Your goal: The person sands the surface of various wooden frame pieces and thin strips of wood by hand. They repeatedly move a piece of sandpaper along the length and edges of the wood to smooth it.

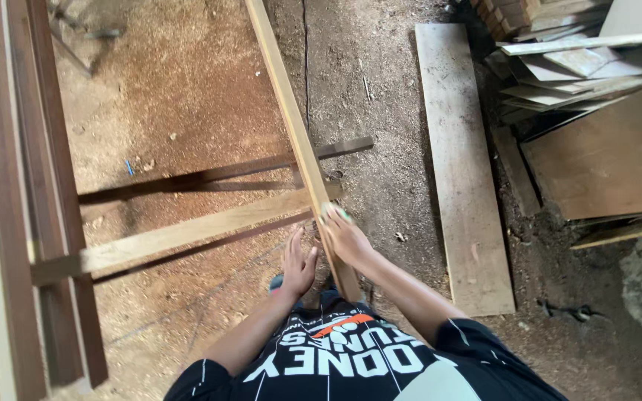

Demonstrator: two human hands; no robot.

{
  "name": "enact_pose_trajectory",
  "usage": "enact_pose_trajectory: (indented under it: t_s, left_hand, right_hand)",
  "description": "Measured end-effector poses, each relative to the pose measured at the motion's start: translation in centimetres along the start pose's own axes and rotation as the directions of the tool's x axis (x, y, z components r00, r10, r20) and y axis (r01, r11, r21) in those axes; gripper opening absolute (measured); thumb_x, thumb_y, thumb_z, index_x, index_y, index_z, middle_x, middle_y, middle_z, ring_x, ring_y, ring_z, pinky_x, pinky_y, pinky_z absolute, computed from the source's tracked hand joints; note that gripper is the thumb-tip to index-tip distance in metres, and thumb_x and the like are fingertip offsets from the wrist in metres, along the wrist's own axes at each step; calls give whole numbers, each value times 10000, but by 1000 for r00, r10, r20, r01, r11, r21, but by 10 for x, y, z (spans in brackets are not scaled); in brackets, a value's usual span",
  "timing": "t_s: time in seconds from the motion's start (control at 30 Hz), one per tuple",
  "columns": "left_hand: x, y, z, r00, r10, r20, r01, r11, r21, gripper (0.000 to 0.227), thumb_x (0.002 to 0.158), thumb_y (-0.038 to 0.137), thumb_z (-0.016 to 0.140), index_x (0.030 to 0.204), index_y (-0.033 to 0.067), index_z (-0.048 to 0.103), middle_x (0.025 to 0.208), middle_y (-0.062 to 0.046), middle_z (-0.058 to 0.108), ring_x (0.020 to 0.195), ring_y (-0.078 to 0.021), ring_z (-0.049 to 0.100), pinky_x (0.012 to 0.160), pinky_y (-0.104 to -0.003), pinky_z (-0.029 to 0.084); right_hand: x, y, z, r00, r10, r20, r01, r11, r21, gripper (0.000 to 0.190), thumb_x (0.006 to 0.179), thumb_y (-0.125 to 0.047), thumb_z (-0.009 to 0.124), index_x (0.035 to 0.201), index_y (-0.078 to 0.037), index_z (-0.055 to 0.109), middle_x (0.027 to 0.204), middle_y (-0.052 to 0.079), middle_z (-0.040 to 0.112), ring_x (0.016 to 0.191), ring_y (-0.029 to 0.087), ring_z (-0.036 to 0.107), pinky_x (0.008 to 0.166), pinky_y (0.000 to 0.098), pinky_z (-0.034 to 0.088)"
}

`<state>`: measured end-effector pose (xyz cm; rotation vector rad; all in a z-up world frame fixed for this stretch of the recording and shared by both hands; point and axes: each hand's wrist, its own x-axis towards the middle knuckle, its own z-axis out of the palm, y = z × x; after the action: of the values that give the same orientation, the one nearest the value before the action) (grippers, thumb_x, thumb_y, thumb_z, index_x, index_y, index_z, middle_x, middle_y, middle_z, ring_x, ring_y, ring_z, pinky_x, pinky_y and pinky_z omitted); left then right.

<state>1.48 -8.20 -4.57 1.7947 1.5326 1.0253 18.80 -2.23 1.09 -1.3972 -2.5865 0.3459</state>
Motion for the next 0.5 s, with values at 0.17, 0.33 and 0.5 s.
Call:
enact_pose_trajectory:
  t_s: [0.17,0.33,0.5]
  left_hand:
    - [-29,13,15,944,-119,307,111,993,44,970,800,520,666,1507,47,200,1480,-194,361,1370,-353,317,1101,-544,154]
    - [-33,16,33,952,-106,286,81,992,99,998,787,556,670,1528,66,213,1518,-164,368,1398,-333,326,1130,-527,183]
    - [-31,22,28,941,-121,316,81,988,135,1005,773,569,686,1508,56,230,1496,-189,352,1395,-344,301,1122,-526,176]
  right_hand:
    - [-5,-12,-35,923,-142,358,267,906,-328,571,838,-189,565,1304,125,470,1389,247,435,1366,382,300,1169,459,240]
    - [-64,1,-14,986,-55,159,35,991,126,533,835,-71,549,1331,102,462,1457,273,399,1385,368,316,1133,387,294]
    - [3,22,26,996,-61,59,66,993,-96,492,874,-15,518,1350,101,479,1471,237,421,1415,319,334,1198,397,236]
